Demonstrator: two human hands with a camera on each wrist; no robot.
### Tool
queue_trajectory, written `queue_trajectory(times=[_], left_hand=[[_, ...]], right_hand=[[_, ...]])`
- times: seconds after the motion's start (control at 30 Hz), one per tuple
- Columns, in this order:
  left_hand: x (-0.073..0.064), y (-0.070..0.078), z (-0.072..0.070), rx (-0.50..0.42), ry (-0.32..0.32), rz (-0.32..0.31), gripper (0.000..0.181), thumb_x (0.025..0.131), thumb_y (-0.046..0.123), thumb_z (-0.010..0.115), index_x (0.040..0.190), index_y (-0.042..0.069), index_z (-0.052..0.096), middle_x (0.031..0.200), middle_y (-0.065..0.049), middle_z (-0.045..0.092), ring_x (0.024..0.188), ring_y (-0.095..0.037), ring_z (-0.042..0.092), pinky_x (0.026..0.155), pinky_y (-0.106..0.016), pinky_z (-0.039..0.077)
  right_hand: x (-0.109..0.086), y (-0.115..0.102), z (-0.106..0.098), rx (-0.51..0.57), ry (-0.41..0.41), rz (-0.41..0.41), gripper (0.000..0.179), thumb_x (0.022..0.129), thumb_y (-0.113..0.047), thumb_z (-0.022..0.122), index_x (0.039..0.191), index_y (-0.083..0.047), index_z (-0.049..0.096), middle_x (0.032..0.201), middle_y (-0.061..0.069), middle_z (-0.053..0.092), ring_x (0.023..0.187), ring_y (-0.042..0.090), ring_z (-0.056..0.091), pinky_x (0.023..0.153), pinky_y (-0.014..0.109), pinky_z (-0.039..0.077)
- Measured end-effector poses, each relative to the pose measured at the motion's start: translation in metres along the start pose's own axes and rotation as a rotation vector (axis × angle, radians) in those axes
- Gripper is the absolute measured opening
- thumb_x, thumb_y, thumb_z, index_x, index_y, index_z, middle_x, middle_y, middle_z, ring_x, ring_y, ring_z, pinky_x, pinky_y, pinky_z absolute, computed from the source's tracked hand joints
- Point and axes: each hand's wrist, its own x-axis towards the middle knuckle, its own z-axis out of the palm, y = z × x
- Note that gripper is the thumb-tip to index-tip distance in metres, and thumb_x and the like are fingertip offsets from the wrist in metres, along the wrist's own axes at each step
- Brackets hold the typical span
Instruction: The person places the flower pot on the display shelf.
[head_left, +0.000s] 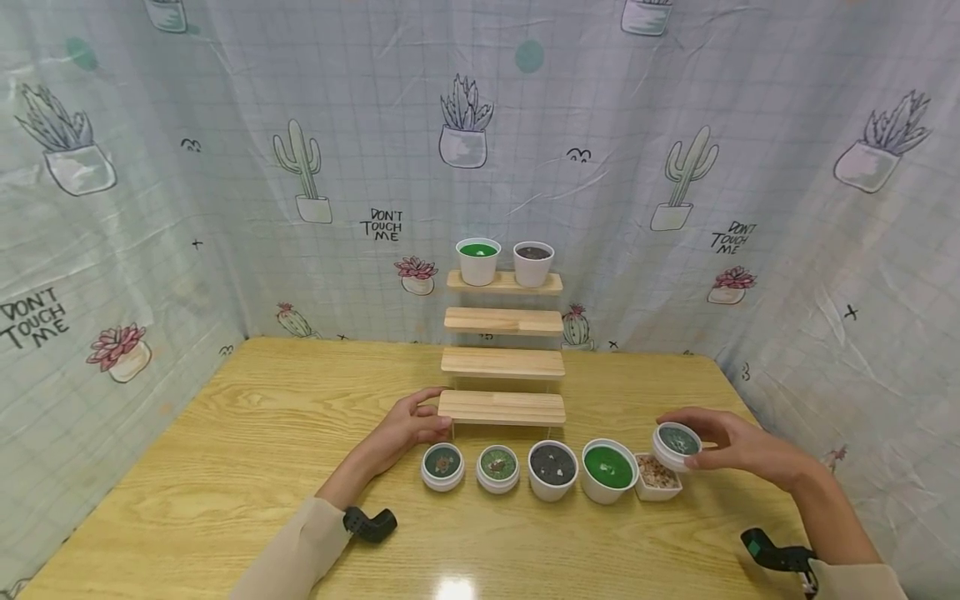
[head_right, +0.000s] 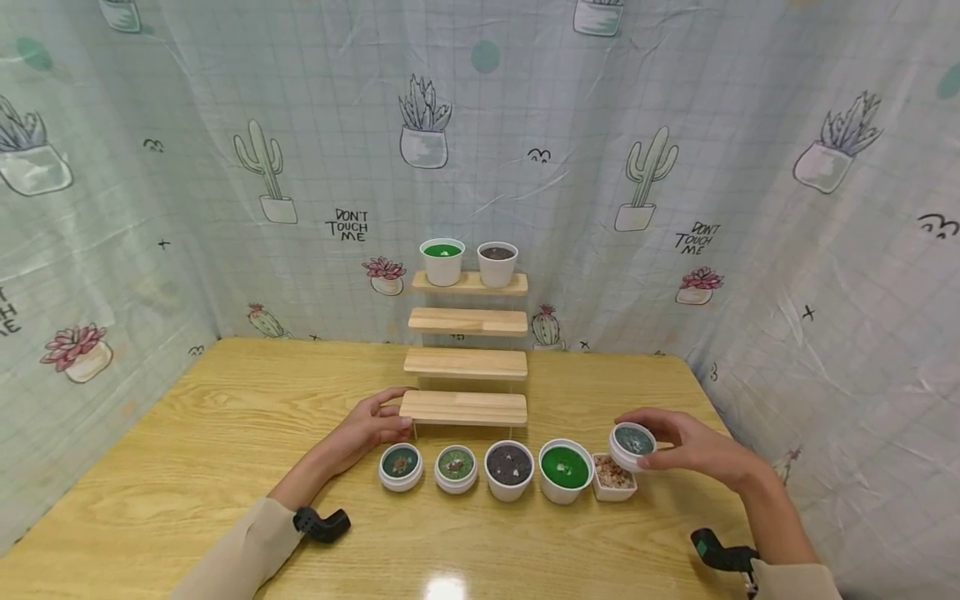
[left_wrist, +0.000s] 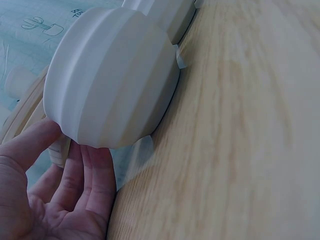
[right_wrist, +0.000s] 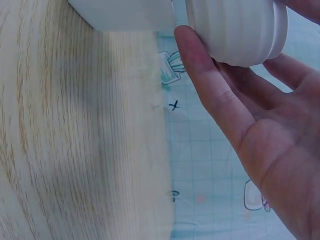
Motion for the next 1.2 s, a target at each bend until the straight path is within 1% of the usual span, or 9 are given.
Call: queue_trajectory(times=[0.23,0.5,0.57,0.63,0.73,0.83,0.93,1.03,1.2], left_hand=[[0.001,-0.001,0.000,-0.013,0.000,-0.002,0.084,0.095,0.011,0.072,0.162,0.004,0.022,0.115,-0.015,0.070,0.094,-0.018,0.072,0.088,-0.033,0.061],[0.001,-0.001,-0.001,0.001,-0.008,0.012,0.083,0.097,0.010,0.071,0.163,0.003,0.021,0.110,-0.011,0.070,0.095,-0.017,0.072,0.088,-0.032,0.061],[0.001,0.000,-0.001,0.005,-0.008,0.014,0.083,0.097,0.010,0.071,0.163,0.003,0.021,0.109,-0.010,0.070,0.095,-0.017,0.072,0.088,-0.032,0.061],[0.001,0.000,-0.001,0.005,-0.009,0.014,0.082,0.097,0.010,0.070,0.163,0.003,0.021,0.109,-0.010,0.070,0.095,-0.017,0.072,0.088,-0.032,0.061],[0.000,0.000,-0.001,-0.003,-0.007,0.010,0.080,0.097,0.009,0.070,0.162,0.005,0.024,0.111,-0.012,0.070,0.094,-0.017,0.072,0.088,-0.032,0.061],[0.001,0.000,-0.001,-0.012,0.000,0.003,0.079,0.096,0.008,0.071,0.161,0.006,0.026,0.112,-0.013,0.070,0.094,-0.017,0.072,0.087,-0.032,0.062],[0.001,-0.001,-0.001,-0.004,0.000,0.004,0.081,0.096,0.009,0.071,0.162,0.005,0.024,0.111,-0.012,0.070,0.094,-0.017,0.072,0.087,-0.031,0.061],[0.001,-0.002,-0.002,0.003,0.002,0.003,0.082,0.097,0.010,0.071,0.162,0.004,0.022,0.112,-0.012,0.070,0.095,-0.017,0.072,0.087,-0.031,0.061],[0.002,-0.002,-0.001,-0.001,0.008,-0.003,0.082,0.096,0.010,0.071,0.162,0.005,0.023,0.112,-0.013,0.069,0.096,-0.018,0.072,0.088,-0.032,0.061]], right_hand=[[0.004,-0.005,0.005,-0.043,0.034,0.034,0.053,0.099,-0.007,0.063,0.149,0.001,0.048,0.135,-0.016,0.062,0.120,-0.005,0.057,0.090,0.020,0.051],[0.011,-0.010,0.005,-0.085,0.068,0.037,0.052,0.099,-0.010,0.065,0.148,-0.001,0.050,0.140,0.008,0.062,0.120,-0.006,0.058,0.090,0.021,0.052],[0.013,-0.010,0.005,-0.094,0.075,0.031,0.052,0.099,-0.010,0.066,0.148,0.000,0.050,0.141,0.010,0.062,0.121,-0.006,0.058,0.090,0.020,0.052],[0.014,-0.011,0.005,-0.096,0.080,0.029,0.053,0.099,-0.010,0.067,0.148,0.000,0.050,0.141,0.008,0.062,0.121,-0.007,0.057,0.090,0.020,0.052],[0.016,-0.011,0.005,-0.109,0.083,0.023,0.054,0.098,-0.010,0.067,0.148,0.001,0.050,0.140,0.008,0.062,0.120,-0.006,0.058,0.090,0.021,0.052],[0.019,-0.016,0.005,-0.109,0.083,0.019,0.053,0.098,-0.010,0.067,0.148,0.000,0.050,0.142,0.013,0.061,0.120,-0.006,0.058,0.090,0.021,0.052],[0.023,-0.021,0.005,-0.116,0.086,0.002,0.054,0.098,-0.011,0.068,0.147,0.001,0.050,0.142,0.022,0.058,0.119,-0.005,0.058,0.089,0.021,0.053],[0.028,-0.025,0.005,-0.103,0.096,-0.003,0.054,0.097,-0.011,0.069,0.147,0.001,0.050,0.143,0.025,0.057,0.118,-0.005,0.059,0.088,0.022,0.053],[0.037,-0.027,0.006,-0.105,0.117,-0.022,0.054,0.096,-0.011,0.071,0.146,0.000,0.051,0.142,0.024,0.057,0.118,-0.004,0.060,0.089,0.022,0.055]])
